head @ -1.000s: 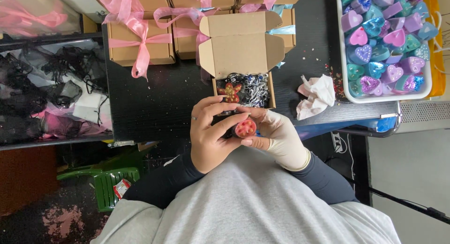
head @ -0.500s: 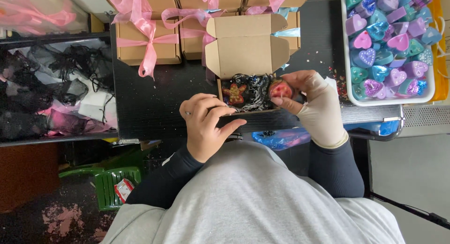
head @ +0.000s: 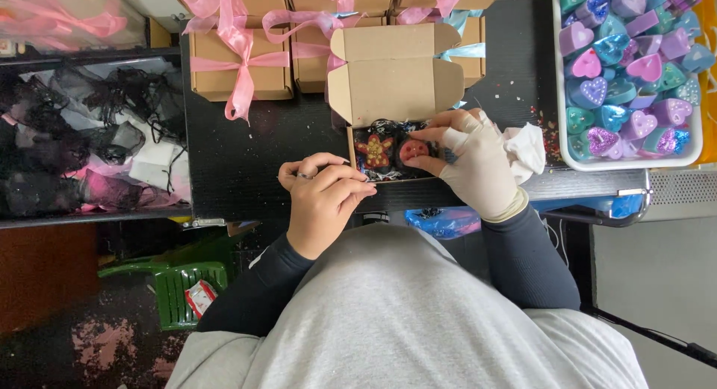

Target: Cleaning small decorative items and placing them into gift boxes with black mesh bags.

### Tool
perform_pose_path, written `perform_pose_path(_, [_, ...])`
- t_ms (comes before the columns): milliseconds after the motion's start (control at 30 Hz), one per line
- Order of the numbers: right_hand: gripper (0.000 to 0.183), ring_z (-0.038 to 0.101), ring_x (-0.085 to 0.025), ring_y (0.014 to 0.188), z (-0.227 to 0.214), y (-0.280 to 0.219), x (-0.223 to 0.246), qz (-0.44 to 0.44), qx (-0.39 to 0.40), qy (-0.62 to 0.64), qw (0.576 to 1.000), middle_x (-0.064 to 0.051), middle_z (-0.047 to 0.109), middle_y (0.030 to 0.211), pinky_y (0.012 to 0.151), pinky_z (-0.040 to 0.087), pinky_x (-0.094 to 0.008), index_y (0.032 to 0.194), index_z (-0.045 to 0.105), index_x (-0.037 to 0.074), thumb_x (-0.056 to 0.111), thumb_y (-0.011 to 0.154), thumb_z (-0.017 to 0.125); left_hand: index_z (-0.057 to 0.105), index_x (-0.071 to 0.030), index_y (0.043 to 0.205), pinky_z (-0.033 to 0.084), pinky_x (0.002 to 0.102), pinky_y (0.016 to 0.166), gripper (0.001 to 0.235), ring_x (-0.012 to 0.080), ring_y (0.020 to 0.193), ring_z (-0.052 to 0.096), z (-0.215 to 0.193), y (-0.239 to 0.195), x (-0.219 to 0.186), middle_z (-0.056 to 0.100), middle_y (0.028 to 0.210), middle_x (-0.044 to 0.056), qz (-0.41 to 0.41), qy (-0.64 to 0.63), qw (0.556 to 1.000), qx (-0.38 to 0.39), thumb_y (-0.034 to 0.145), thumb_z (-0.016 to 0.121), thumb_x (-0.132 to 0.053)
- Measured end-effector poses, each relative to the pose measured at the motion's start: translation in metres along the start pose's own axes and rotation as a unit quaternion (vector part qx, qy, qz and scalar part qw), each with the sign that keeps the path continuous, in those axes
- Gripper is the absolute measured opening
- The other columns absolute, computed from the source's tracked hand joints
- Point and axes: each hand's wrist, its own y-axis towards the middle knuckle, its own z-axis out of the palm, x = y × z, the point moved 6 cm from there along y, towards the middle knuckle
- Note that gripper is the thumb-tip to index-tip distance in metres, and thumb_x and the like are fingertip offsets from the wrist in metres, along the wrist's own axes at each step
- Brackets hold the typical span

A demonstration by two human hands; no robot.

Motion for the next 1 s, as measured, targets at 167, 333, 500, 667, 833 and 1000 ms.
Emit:
perform_pose_path(167, [0.040,0.060,-0.026,0.101,0.000,-0.009,0.002,-0.037,-0.033,-0.036,0.998,-0.002,0.066,0.108,0.090,0.046,-0.041,0.115,0.077,0.018,0.023,0.078,0.090,0.075,-0.019,0.099,0.032,0.044,0.098,0.019,0.0175,0.110,0.063,-0.010,0.015,-0.005,0.072,0.102,-0.009,-0.012,-0.020,1.000,-0.010,0.085,0.086,-0.025])
perform_pose_path(333, [0.045,0.060,-0.025,0.102,-0.001,-0.012,0.005,-0.077,-0.018,-0.096,0.992,0.001,0.068,0.108,0.091,0.044,-0.042,0.119,0.076,0.020,0.028,0.076,0.087,0.074,-0.015,0.122,0.029,0.044,0.092,0.036,0.0168,0.109,0.062,-0.017,0.042,-0.015,0.073,0.116,-0.004,-0.018,0.047,0.999,0.018,0.090,0.083,-0.028])
perform_pose_path(500, [0.046,0.062,-0.022,0.102,-0.002,-0.005,0.008,-0.076,-0.001,-0.145,0.987,0.001,0.071,0.109,0.093,0.037,-0.044,0.120,0.077,0.017,0.034,0.078,0.084,0.073,-0.011,0.122,0.029,0.045,0.088,0.049,0.0209,0.109,0.055,0.002,0.051,-0.012,0.069,0.117,-0.004,-0.026,0.109,0.989,0.092,0.082,0.083,-0.038])
perform_pose_path(667, [0.041,0.061,-0.025,0.102,0.000,0.002,0.004,-0.011,0.033,-0.129,0.991,-0.001,0.072,0.102,0.090,0.034,-0.045,0.110,0.079,0.018,0.036,0.074,0.086,0.075,-0.013,0.118,0.029,0.047,0.086,0.049,0.0229,0.106,0.055,0.012,0.057,-0.011,0.067,0.102,-0.002,-0.032,0.115,0.986,0.114,0.077,0.085,-0.036])
perform_pose_path(833, [0.040,0.059,-0.031,0.105,0.010,0.001,0.006,0.003,0.040,-0.126,0.991,-0.006,0.071,0.100,0.090,0.041,-0.045,0.105,0.079,0.015,0.033,0.069,0.086,0.077,-0.014,0.114,0.030,0.048,0.085,0.047,0.0254,0.102,0.056,0.022,0.058,-0.006,0.067,0.096,0.001,-0.055,0.097,0.983,0.144,0.072,0.087,-0.034])
perform_pose_path(1000, [0.036,0.060,-0.032,0.103,0.018,0.000,0.010,0.015,0.038,-0.194,0.980,-0.008,0.070,0.100,0.088,0.048,-0.043,0.104,0.080,0.014,0.022,0.070,0.085,0.077,-0.013,0.112,0.030,0.048,0.086,0.045,0.0257,0.108,0.058,0.025,0.054,-0.006,0.069,0.097,0.002,-0.042,0.103,0.986,0.125,0.073,0.087,-0.033])
